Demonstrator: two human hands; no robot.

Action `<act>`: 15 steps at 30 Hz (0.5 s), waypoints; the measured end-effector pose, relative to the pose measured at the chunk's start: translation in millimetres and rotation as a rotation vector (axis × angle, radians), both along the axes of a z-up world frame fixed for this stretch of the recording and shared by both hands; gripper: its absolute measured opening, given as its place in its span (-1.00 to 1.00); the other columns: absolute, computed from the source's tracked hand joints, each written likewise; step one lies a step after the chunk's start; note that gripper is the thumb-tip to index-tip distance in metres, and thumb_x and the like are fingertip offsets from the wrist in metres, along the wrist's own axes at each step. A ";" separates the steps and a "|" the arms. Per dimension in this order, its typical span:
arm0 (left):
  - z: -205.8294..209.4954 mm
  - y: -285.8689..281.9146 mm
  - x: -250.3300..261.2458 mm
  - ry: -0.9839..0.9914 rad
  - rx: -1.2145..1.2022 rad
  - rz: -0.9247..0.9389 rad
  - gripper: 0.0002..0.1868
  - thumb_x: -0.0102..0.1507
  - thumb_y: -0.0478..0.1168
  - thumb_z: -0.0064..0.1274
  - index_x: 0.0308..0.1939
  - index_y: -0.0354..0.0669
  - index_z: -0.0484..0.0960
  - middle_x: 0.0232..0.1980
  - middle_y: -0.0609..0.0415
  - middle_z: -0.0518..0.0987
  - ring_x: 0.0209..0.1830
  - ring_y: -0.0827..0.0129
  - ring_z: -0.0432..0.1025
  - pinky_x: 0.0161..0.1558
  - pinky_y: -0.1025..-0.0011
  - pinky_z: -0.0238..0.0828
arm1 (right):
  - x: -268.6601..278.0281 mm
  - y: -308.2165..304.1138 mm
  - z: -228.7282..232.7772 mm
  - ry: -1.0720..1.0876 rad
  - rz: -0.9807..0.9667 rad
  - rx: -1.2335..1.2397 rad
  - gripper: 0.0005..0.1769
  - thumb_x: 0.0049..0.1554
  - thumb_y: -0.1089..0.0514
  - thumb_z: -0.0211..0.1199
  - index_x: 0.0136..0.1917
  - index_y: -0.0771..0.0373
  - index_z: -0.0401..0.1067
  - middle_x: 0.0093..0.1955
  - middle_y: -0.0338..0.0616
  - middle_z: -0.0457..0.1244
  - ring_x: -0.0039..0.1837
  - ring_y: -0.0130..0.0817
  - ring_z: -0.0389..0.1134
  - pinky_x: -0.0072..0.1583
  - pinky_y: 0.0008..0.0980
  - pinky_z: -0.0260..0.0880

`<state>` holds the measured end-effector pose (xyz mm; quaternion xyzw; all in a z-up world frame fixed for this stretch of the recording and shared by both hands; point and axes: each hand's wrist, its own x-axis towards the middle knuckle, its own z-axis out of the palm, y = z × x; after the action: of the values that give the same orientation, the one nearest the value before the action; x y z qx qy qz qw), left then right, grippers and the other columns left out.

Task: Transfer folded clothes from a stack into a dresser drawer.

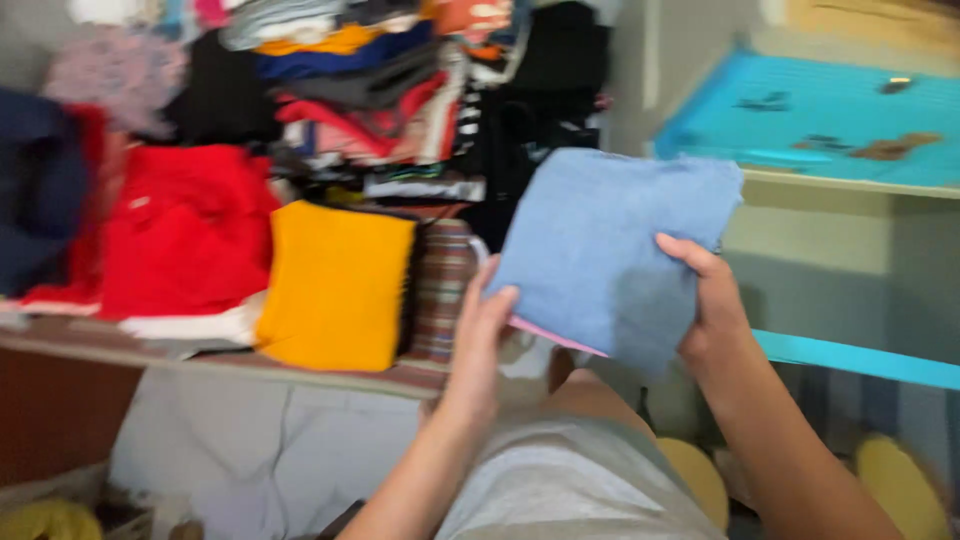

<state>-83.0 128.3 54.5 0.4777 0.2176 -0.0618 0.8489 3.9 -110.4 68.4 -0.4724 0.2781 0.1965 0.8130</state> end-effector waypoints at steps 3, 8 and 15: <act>-35.4 -19.6 27.2 -0.009 0.011 -0.022 -0.34 0.27 0.02 -0.05 0.45 -0.07 0.34 0.37 0.12 0.47 0.25 0.35 0.41 0.24 0.29 0.33 | -0.7 -77.6 -8.7 0.055 -0.097 -0.101 -0.42 0.07 0.02 0.27 0.34 0.22 0.36 0.18 -0.05 0.35 0.17 -0.09 0.40 0.25 0.02 0.39; -40.2 -78.4 64.5 -0.025 0.040 -0.147 -0.46 0.29 -0.03 -0.02 0.34 -0.09 0.49 0.28 0.12 0.55 0.13 0.43 0.46 0.13 0.39 0.35 | 11.1 -200.1 -66.6 0.113 -0.172 -0.121 -0.38 0.05 0.03 0.23 0.37 0.21 0.33 0.26 -0.01 0.35 0.24 -0.04 0.41 0.28 0.08 0.38; -41.4 -143.2 91.6 -0.034 -0.042 -0.158 -0.60 0.33 -0.10 -0.01 0.23 -0.10 0.55 0.17 0.17 0.63 0.04 0.50 0.50 0.08 0.46 0.38 | 89.7 -269.1 -147.0 0.209 -0.150 -0.099 -0.39 0.03 0.00 0.27 0.35 0.11 0.31 0.25 -0.04 0.33 0.23 0.02 0.33 0.23 0.27 0.28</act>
<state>8.6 -14.9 13.1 0.4766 0.1636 -0.1250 0.8547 93.6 -379.5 -78.6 -0.4666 0.4049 0.1696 0.7678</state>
